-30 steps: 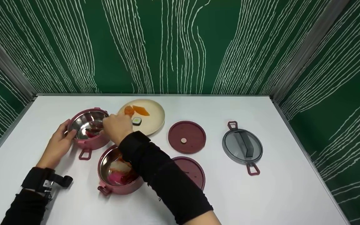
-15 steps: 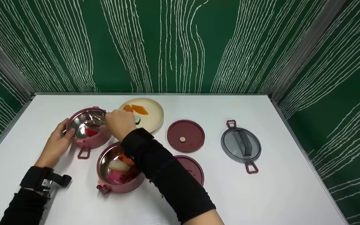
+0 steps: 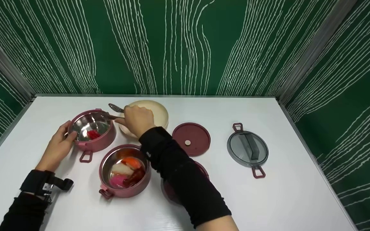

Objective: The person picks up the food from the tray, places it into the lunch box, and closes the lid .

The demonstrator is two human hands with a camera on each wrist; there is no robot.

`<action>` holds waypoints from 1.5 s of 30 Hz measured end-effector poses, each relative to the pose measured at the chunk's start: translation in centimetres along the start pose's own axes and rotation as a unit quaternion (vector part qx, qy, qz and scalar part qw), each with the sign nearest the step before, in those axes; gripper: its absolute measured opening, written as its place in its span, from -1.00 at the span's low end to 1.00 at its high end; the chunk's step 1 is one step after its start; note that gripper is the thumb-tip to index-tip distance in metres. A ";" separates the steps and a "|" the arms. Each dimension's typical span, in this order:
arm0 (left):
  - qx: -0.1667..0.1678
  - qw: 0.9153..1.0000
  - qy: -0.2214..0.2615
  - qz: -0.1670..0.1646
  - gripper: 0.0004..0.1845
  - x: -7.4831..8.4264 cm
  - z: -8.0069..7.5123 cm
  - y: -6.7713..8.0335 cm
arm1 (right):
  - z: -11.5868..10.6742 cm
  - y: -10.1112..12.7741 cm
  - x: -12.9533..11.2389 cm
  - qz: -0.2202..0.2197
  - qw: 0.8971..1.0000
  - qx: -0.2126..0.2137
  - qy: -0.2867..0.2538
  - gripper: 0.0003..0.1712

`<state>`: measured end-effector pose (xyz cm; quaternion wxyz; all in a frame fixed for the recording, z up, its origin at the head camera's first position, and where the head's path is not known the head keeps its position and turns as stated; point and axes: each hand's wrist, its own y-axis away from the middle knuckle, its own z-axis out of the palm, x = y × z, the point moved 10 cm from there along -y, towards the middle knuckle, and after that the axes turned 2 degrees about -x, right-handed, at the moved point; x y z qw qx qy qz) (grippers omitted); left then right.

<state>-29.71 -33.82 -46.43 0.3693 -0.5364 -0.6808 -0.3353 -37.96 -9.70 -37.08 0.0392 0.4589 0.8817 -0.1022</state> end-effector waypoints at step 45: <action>0.002 1.000 0.001 -0.011 -0.29 -0.5 0.2 -0.1 | 3.1 1.2 4.1 0.104 0.991 0.035 0.082 -0.31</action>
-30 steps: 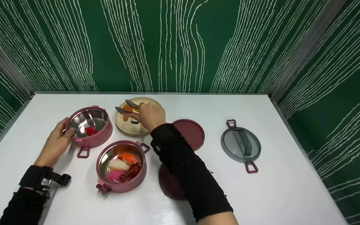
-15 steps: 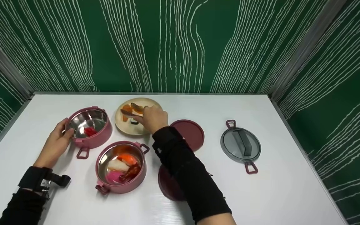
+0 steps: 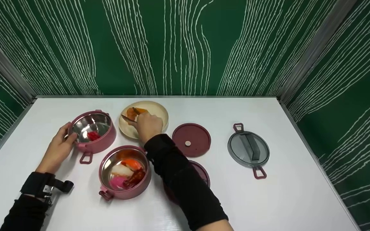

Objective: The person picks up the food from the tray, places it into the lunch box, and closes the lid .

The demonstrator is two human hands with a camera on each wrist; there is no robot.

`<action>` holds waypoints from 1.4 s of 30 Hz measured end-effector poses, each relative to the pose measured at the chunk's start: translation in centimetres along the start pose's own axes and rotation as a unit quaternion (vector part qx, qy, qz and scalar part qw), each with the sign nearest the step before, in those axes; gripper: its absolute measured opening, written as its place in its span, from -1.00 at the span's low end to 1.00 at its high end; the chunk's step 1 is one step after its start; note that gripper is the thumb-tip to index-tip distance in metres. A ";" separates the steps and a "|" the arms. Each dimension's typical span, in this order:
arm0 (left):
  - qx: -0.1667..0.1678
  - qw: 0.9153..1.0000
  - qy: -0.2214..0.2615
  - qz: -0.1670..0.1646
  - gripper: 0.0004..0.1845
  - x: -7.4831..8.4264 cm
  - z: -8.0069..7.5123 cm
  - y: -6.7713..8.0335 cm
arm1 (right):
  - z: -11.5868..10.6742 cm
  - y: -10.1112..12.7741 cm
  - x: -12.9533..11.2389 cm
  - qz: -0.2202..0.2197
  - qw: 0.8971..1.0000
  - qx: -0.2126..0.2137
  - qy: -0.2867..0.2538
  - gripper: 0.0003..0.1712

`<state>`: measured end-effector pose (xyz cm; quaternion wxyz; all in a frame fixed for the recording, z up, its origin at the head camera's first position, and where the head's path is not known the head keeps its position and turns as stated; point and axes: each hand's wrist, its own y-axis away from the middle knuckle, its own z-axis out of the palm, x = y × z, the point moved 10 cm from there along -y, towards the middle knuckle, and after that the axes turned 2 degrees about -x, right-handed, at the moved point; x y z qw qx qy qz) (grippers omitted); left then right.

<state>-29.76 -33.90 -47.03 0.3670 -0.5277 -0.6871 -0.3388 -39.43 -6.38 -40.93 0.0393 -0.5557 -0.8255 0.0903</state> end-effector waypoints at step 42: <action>0.006 1.000 0.008 0.019 -0.32 0.7 -1.1 0.2 | 3.0 -0.3 1.7 -0.003 0.994 -0.093 -0.053 -0.39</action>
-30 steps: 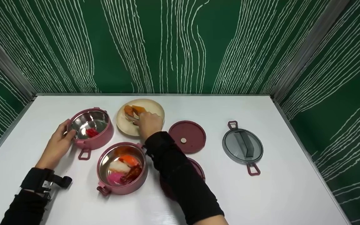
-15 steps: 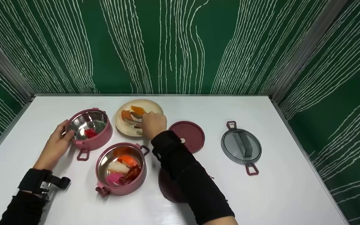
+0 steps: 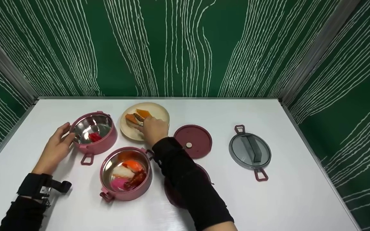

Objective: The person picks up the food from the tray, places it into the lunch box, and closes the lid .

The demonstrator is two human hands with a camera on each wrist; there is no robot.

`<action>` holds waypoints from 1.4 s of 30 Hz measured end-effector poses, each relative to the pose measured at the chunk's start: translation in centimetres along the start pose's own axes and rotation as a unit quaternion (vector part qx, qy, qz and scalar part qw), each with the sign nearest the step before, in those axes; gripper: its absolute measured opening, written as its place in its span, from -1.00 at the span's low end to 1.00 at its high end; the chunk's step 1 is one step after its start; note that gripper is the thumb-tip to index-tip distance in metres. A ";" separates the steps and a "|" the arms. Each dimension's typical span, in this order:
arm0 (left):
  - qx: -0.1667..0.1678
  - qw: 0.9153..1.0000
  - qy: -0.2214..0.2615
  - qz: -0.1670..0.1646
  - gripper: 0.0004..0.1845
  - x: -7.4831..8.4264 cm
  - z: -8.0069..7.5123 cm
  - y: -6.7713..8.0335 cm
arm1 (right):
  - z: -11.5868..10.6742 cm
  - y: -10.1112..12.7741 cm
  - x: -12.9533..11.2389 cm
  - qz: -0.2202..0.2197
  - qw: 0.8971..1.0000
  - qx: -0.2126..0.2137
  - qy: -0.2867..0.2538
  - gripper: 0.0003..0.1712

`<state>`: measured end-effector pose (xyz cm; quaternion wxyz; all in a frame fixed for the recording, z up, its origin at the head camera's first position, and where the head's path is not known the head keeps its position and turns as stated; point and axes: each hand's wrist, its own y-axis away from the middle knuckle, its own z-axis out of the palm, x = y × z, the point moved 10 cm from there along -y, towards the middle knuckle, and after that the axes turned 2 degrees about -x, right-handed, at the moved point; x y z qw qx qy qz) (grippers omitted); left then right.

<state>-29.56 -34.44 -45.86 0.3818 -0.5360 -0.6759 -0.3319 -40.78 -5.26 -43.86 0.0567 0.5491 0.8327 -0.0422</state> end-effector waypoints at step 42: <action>0.029 1.000 0.003 0.011 -0.47 0.1 -0.9 0.2 | -5.3 1.7 -7.6 -0.116 0.989 0.083 -0.045 -0.50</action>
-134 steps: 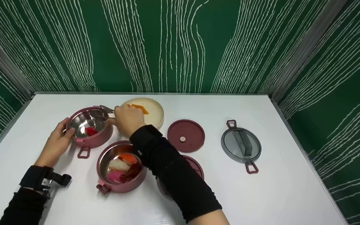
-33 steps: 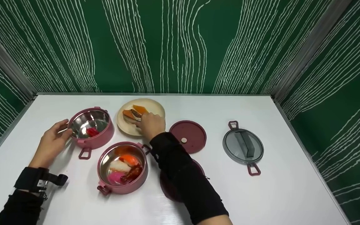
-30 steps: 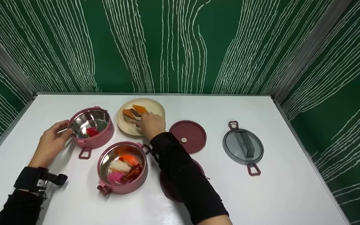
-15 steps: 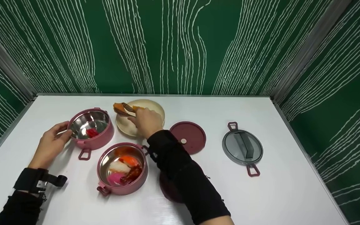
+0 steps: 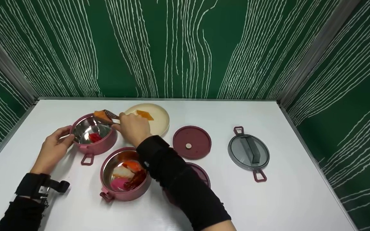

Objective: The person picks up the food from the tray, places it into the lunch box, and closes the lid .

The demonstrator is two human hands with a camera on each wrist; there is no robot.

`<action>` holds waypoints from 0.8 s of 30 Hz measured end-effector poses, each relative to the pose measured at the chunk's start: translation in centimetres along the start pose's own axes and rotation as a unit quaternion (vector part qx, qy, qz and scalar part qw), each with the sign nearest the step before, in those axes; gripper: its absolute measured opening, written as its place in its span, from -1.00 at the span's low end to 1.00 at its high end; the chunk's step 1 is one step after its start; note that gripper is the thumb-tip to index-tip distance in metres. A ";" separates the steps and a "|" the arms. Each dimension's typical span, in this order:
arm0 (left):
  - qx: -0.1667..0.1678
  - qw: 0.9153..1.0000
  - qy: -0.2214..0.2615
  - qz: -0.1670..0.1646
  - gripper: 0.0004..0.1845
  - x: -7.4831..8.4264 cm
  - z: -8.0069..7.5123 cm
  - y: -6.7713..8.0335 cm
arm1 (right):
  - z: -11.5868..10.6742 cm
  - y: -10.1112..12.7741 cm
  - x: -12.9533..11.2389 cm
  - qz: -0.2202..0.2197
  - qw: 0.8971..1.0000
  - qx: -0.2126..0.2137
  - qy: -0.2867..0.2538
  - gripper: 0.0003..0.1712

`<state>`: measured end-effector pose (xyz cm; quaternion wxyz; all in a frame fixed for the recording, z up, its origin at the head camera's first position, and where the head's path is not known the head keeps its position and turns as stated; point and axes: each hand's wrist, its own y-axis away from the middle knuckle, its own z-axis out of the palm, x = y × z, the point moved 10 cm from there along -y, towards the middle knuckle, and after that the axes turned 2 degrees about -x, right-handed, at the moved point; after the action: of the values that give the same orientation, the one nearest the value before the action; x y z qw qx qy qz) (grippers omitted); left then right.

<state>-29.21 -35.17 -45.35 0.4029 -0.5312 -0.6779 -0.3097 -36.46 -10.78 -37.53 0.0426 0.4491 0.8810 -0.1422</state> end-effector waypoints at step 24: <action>0.008 1.000 -0.011 0.011 -0.49 0.1 0.1 0.0 | 1.7 -0.2 -1.0 0.012 0.999 -0.038 -0.001 -0.47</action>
<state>-29.24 -35.09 -45.32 0.4034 -0.5388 -0.6788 -0.2935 -36.11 -12.11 -38.96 0.0622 0.4576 0.8803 -0.1090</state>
